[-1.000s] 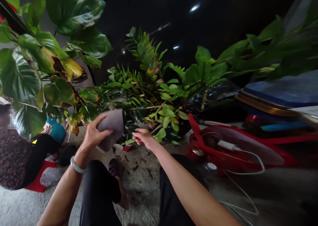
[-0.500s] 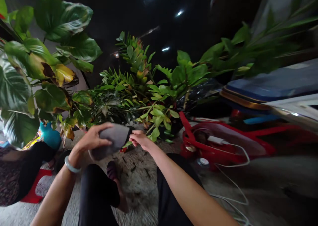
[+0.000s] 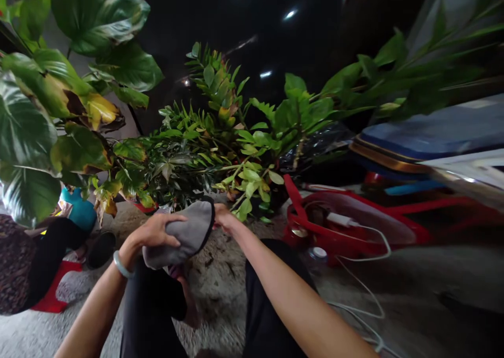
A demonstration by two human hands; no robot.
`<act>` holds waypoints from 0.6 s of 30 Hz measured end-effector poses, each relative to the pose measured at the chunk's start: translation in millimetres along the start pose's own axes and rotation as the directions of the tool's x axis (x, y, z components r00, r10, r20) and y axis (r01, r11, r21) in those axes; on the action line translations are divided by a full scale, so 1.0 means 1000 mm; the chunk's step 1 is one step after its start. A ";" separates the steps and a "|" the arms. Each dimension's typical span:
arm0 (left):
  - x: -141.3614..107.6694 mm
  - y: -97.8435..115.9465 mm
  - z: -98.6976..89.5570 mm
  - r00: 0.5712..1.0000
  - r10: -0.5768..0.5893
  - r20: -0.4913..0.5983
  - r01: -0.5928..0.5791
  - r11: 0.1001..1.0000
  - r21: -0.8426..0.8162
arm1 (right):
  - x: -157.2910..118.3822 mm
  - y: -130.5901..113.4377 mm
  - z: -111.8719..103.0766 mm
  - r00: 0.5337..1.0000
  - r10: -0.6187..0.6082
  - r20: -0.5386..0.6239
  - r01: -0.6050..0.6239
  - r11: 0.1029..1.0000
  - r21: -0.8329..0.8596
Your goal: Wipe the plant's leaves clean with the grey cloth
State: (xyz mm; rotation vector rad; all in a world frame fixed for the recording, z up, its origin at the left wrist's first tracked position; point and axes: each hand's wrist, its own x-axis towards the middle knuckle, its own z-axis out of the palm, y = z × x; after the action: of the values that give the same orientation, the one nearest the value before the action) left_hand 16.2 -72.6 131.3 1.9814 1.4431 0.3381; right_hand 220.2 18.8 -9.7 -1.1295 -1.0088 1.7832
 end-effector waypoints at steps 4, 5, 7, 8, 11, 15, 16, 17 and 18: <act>0.005 0.018 -0.035 0.883 0.093 -0.460 -0.125 0.991 -0.040 | -0.002 -0.006 0.000 1.000 -0.005 0.025 0.005 0.999 0.039; 0.015 0.022 -0.039 0.820 0.111 -0.562 -0.150 0.988 -0.023 | -0.002 -0.007 0.001 1.000 -0.011 0.025 0.010 0.999 0.044; 0.036 0.025 -0.038 0.745 0.125 -0.655 -0.155 0.988 0.012 | -0.002 -0.008 0.004 0.999 -0.026 0.027 0.025 0.999 0.042; 0.044 0.022 -0.032 0.758 0.121 -0.641 -0.127 0.991 0.036 | -0.001 -0.008 0.005 0.999 -0.032 0.029 0.031 0.999 0.035; 0.045 0.003 -0.002 0.926 0.033 -0.376 0.017 0.991 0.130 | 0.000 -0.005 0.007 0.999 -0.025 0.026 0.025 1.000 -0.010; 0.001 -0.018 0.015 0.998 -0.062 -0.018 0.062 0.998 -0.006 | 0.002 -0.001 0.004 0.999 -0.004 0.041 0.005 0.999 -0.046; -0.010 -0.017 0.009 0.998 -0.049 -0.048 0.046 0.997 -0.068 | 0.002 0.000 0.002 0.999 -0.003 0.052 0.005 0.999 -0.045; -0.018 -0.013 -0.001 0.991 -0.034 -0.133 0.019 0.994 -0.112 | 0.002 0.000 0.001 0.998 -0.006 0.064 0.008 0.999 -0.041; -0.023 -0.007 -0.014 0.966 -0.021 -0.259 -0.013 0.992 -0.129 | 0.002 0.000 0.000 0.997 -0.013 0.074 0.015 0.999 -0.033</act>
State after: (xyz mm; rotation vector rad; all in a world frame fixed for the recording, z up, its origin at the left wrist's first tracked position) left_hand -5.1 -88.1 140.9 1.8815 1.5420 0.6944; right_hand 220.1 20.4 -10.0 -1.0808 -1.0913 1.8147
